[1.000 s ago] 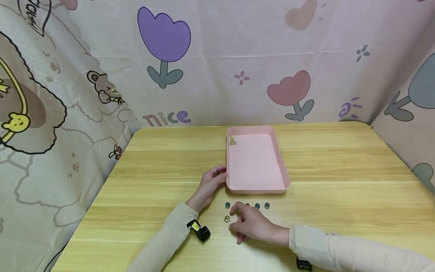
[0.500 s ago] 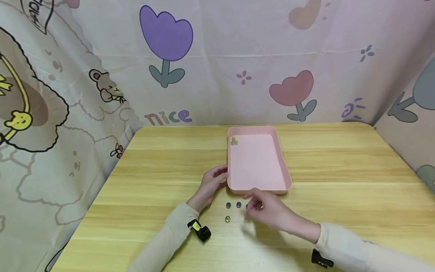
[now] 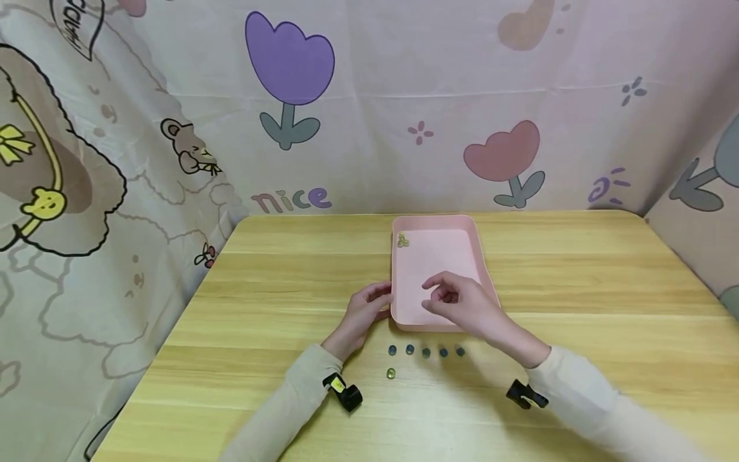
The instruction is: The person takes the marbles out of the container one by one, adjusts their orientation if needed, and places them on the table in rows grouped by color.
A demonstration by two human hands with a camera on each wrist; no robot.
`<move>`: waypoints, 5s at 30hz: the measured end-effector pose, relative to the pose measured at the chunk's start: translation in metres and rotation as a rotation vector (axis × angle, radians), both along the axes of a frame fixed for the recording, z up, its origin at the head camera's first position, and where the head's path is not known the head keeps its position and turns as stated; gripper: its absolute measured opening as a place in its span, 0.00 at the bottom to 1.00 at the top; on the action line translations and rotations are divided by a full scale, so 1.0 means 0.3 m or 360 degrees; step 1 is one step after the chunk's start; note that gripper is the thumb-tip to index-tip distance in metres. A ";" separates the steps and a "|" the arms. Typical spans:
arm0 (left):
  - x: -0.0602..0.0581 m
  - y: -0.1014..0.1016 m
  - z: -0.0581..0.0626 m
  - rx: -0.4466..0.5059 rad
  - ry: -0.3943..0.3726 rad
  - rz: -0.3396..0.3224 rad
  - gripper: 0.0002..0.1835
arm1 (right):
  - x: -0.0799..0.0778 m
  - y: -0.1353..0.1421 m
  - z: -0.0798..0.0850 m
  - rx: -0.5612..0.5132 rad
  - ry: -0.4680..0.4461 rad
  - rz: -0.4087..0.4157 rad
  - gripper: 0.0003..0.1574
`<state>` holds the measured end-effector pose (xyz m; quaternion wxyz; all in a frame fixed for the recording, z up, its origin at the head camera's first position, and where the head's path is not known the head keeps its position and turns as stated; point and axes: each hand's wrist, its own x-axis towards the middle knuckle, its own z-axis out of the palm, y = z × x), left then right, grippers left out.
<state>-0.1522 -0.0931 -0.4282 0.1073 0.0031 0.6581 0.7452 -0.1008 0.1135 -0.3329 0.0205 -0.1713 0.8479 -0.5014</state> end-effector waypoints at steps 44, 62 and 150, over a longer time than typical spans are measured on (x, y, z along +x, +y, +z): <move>0.008 -0.011 -0.019 -0.0058 0.0090 -0.0011 0.22 | -0.150 0.145 -0.083 0.0187 0.0179 -0.0123 0.15; 0.012 -0.004 -0.024 -0.0031 0.0059 -0.0031 0.21 | -0.214 0.160 -0.072 0.0273 -0.0120 -0.0244 0.20; 0.007 0.001 -0.026 -0.0002 0.0058 -0.0016 0.24 | -0.600 -0.079 -0.119 0.0083 -0.0572 -0.0411 0.14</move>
